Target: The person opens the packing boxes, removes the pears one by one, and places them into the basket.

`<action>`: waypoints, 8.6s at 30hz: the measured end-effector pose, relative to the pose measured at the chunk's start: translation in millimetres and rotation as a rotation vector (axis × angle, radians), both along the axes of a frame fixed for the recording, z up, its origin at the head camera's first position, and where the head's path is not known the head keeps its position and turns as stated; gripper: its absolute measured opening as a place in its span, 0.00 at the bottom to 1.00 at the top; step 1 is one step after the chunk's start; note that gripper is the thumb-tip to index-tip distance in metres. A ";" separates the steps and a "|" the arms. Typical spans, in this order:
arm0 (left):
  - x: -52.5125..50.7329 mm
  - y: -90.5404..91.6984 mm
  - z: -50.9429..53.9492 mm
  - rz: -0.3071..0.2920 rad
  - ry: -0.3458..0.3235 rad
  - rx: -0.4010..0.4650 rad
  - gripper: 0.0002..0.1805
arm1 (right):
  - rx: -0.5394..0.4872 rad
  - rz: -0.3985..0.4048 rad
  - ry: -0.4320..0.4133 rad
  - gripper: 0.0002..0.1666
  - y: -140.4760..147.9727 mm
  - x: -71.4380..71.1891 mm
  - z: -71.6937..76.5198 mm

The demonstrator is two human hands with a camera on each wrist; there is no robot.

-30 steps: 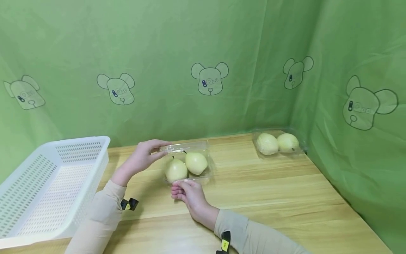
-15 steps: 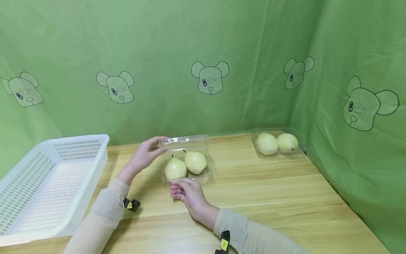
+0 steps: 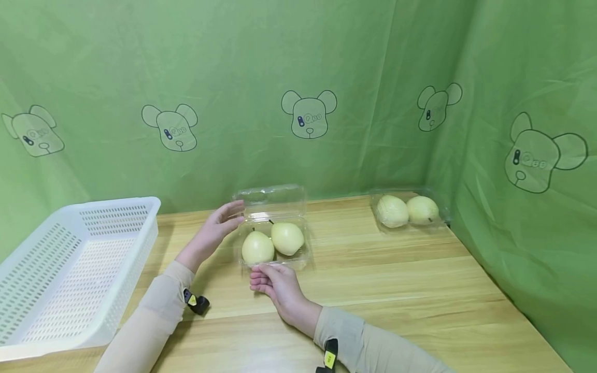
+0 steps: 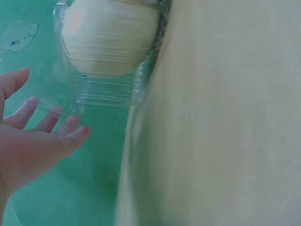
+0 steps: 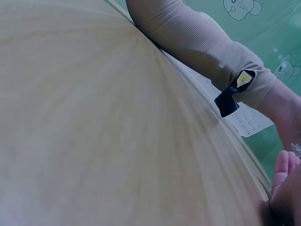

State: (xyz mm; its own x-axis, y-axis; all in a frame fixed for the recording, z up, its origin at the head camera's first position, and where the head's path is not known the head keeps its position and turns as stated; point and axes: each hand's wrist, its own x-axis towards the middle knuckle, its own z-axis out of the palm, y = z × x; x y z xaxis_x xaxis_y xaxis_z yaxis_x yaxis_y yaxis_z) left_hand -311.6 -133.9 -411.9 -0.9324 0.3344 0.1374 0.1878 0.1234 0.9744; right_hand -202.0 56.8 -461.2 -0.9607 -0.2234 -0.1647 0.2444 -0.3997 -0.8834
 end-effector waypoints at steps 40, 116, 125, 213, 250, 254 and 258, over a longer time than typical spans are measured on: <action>-5.3 -5.0 -12.6 -0.114 -0.226 0.097 0.55 | 0.234 0.332 0.209 0.25 11.5 6.6 43.0; 11.1 -2.8 -11.0 -0.007 -0.386 0.062 0.50 | 1.694 0.264 0.659 0.45 87.0 -51.2 51.5; 12.1 -1.8 -12.6 -0.001 -0.398 0.068 0.48 | 1.702 0.261 0.654 0.46 88.2 -50.7 48.9; 53.7 8.5 34.2 0.070 -0.051 -0.460 0.40 | 1.718 0.268 0.661 0.46 83.0 -46.1 50.6; 69.1 49.2 13.0 0.056 0.194 -0.768 0.43 | 1.732 0.260 0.655 0.45 80.9 -46.6 46.5; 70.0 51.5 10.0 0.040 0.232 -0.799 0.46 | 1.733 0.258 0.664 0.45 81.2 -46.8 46.1; 70.5 53.9 7.4 0.038 0.274 -0.830 0.46 | 1.735 0.258 0.667 0.45 81.1 -46.7 46.6</action>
State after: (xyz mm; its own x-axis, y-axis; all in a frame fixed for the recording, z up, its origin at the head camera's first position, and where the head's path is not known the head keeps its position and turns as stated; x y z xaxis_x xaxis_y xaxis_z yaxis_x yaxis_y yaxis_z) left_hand -241.1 -80.1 -404.5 -0.9149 0.3948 0.0843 0.3833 0.7841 0.4882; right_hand -248.7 137.8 -414.6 -0.9286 -0.3712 0.0015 -0.3656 0.9140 -0.1758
